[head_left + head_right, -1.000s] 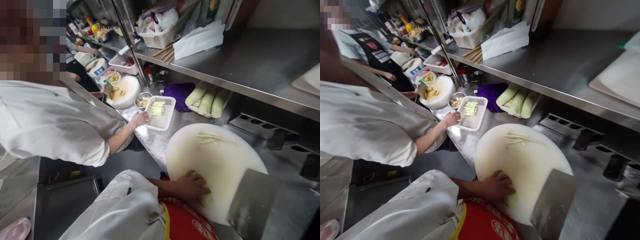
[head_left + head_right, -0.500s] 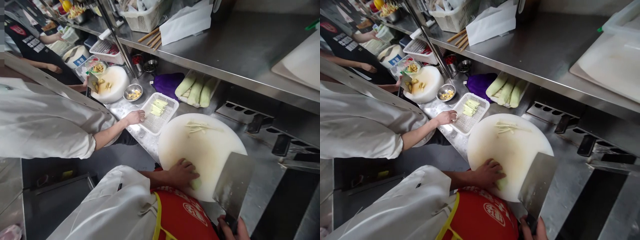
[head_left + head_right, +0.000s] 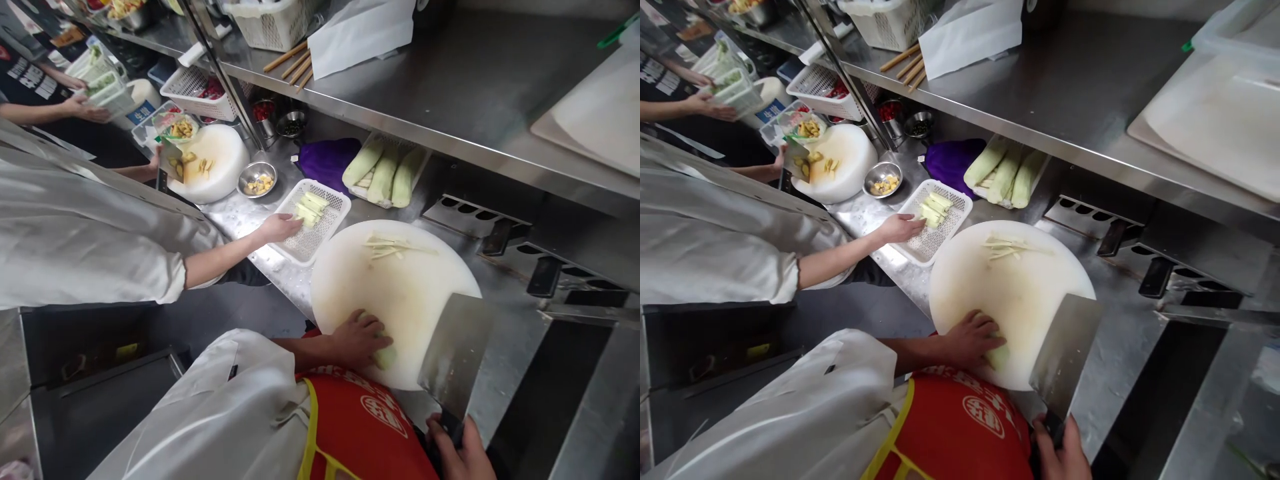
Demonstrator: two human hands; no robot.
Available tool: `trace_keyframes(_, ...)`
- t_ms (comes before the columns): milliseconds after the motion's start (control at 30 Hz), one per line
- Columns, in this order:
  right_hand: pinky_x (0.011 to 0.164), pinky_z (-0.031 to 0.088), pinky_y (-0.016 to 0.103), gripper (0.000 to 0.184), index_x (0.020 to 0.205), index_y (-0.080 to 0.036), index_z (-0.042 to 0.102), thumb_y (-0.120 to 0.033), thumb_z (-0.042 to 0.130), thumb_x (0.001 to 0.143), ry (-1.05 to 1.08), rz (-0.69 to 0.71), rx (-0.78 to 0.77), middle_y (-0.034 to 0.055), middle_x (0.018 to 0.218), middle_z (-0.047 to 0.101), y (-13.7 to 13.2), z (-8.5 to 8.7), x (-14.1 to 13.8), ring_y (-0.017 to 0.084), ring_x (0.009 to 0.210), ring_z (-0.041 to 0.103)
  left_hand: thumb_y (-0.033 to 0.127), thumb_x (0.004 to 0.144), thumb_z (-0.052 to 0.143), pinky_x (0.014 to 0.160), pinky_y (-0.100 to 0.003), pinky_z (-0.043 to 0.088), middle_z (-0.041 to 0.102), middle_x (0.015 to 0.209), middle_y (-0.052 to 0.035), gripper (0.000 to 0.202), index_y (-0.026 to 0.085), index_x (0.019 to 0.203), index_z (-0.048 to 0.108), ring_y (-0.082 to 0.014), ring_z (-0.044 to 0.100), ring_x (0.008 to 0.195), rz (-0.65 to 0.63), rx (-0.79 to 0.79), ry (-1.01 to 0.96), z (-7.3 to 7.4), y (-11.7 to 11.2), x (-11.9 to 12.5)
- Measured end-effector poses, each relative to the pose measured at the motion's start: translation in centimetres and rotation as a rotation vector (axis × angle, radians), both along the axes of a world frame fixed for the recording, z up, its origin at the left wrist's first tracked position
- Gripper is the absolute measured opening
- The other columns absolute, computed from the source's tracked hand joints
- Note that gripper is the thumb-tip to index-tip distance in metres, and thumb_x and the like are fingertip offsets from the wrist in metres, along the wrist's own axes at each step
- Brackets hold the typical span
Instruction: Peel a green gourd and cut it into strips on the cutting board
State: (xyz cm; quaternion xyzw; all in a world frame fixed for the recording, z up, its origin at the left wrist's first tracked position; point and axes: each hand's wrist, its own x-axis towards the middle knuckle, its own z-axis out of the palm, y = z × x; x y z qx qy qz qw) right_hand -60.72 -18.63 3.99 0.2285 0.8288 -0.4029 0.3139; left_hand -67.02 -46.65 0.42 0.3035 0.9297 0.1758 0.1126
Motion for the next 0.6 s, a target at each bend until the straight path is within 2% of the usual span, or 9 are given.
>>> trace_keyframes(267, 0.065, 0.055, 0.035, 0.062, 0.107, -0.024, 0.056, -0.073, 0.06, 0.069, 0.003, 0.008, 0.01, 0.0017, 0.073, 0.074, -0.4, 0.3, 0.0, 0.027, 0.063, 0.071, 0.038, 0.087, 0.061, 0.114, -0.046, 0.033, 0.058, 0.136, -0.0074, 0.052, 0.022, 0.137, 0.057, -0.0287, 0.051, 0.128, 0.029, 0.019, 0.024, -0.6, 0.2, 0.2)
trace_keyframes(467, 0.063, 0.055, 0.035, 0.06, 0.107, -0.024, 0.056, -0.071, 0.061, 0.07, 0.018, -0.001, 0.001, 0.002, 0.073, 0.074, -0.5, 0.4, -0.1, 0.027, 0.061, 0.071, 0.038, 0.08, 0.061, 0.111, -0.046, 0.043, 0.058, 0.13, -0.0008, 0.053, 0.03, 0.133, 0.06, -0.0242, 0.055, 0.124, 0.036, -0.03, 0.126, -1.4, 0.2, 0.2)
trace_keyframes(600, 0.06, 0.055, 0.036, 0.058, 0.107, -0.024, 0.057, -0.068, 0.063, 0.07, 0.004, -0.01, -0.011, 0.0017, 0.07, 0.074, -0.3, 0.2, 0.1, 0.028, 0.06, 0.071, 0.036, 0.076, 0.067, 0.108, -0.045, 0.046, 0.06, 0.126, -0.0023, 0.054, 0.029, 0.129, 0.063, -0.0257, 0.057, 0.122, 0.06, 0.025, 0.174, -1.3, 0.3, 0.3)
